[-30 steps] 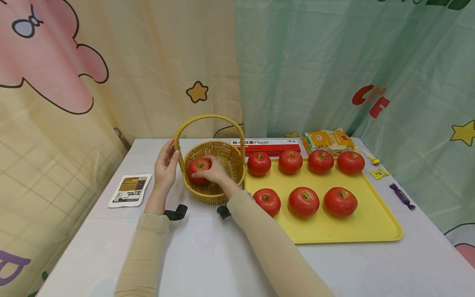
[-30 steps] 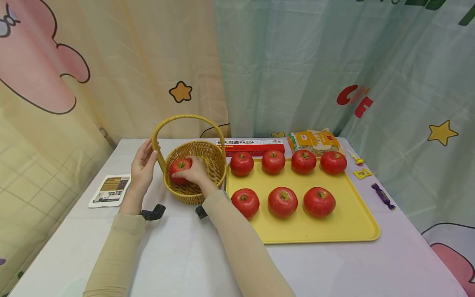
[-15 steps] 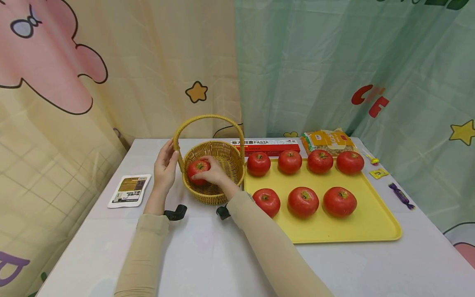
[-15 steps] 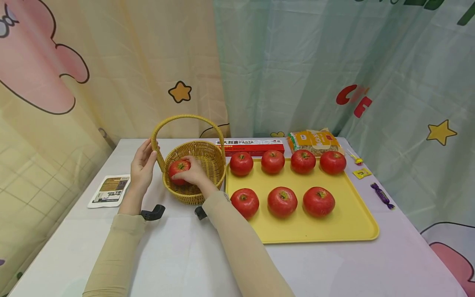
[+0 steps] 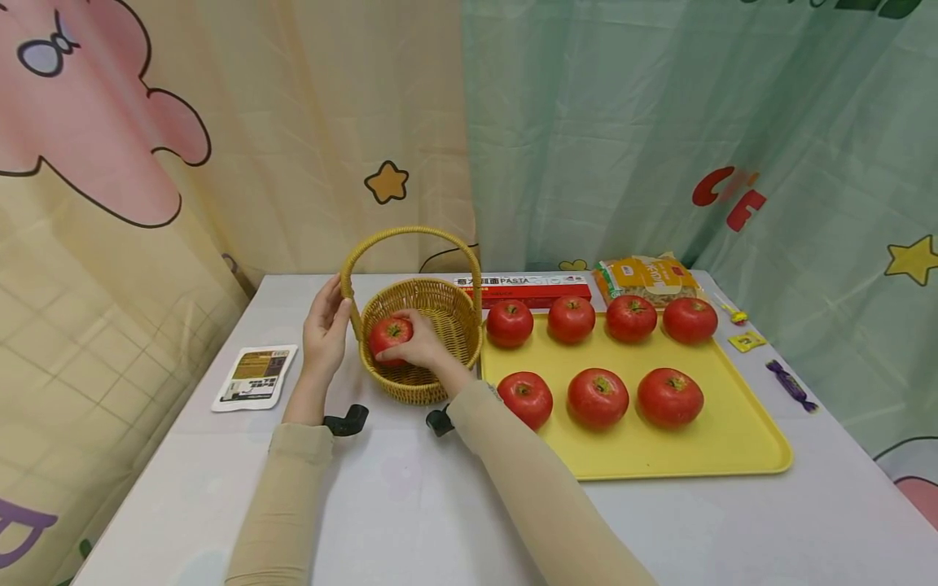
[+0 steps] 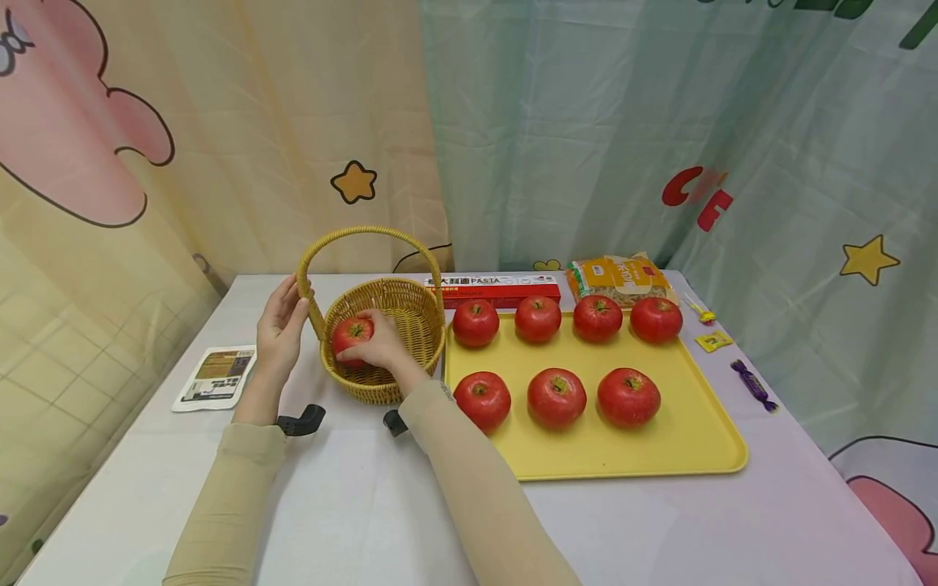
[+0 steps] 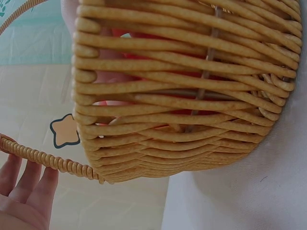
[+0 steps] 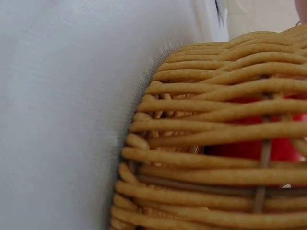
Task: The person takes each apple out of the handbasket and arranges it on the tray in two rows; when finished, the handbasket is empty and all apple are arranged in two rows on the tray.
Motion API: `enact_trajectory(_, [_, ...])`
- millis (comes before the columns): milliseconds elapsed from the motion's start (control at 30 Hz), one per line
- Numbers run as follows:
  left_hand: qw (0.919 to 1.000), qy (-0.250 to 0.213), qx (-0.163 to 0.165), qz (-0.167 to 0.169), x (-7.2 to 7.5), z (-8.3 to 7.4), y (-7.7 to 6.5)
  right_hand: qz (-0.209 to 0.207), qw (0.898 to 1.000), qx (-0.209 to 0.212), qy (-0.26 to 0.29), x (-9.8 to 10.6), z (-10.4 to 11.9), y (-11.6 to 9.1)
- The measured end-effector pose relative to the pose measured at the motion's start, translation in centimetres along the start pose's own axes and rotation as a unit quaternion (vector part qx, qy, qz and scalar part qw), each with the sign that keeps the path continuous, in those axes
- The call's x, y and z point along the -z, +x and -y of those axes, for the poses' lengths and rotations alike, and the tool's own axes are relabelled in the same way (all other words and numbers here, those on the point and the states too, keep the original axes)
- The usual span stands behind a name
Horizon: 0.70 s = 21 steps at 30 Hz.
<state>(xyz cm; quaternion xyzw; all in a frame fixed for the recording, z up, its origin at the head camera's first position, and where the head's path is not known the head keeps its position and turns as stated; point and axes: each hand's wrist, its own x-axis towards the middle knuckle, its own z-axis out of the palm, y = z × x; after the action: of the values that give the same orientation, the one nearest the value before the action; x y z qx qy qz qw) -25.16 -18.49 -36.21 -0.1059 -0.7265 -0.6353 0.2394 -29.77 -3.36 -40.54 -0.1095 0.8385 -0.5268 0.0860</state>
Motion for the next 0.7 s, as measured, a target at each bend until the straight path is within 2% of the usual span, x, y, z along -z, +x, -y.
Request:
enact_trajectory(133, [1.0, 0.0, 0.0, 0.0, 0.1, 0.1, -0.1, 0.002, 1.0, 0.002, -0.01, -0.1, 0.1, -0.2])
enact_trajectory(267, [0.9999, 0.01, 0.001, -0.002, 0.2, 0.1, 0.0, 0.029, 0.999, 0.008, -0.028, 0.4, 0.4, -0.7])
enact_trajectory(400, [0.9998, 0.016, 0.007, -0.003, 0.2, 0.1, 0.0, 0.059, 0.994, 0.024, -0.088, 1.5, 0.9, -1.7])
enact_trajectory(567, [0.9999, 0.009, 0.005, -0.003, 0.2, 0.0, 0.0, 0.057, 0.983, 0.056, -0.165, 4.0, 2.4, -3.8])
enact_trajectory(700, [1.0, 0.006, 0.003, 0.0, 0.1, -0.2, 0.0, 0.078, 0.976, 0.088, -0.181, 7.4, 3.3, -6.1])
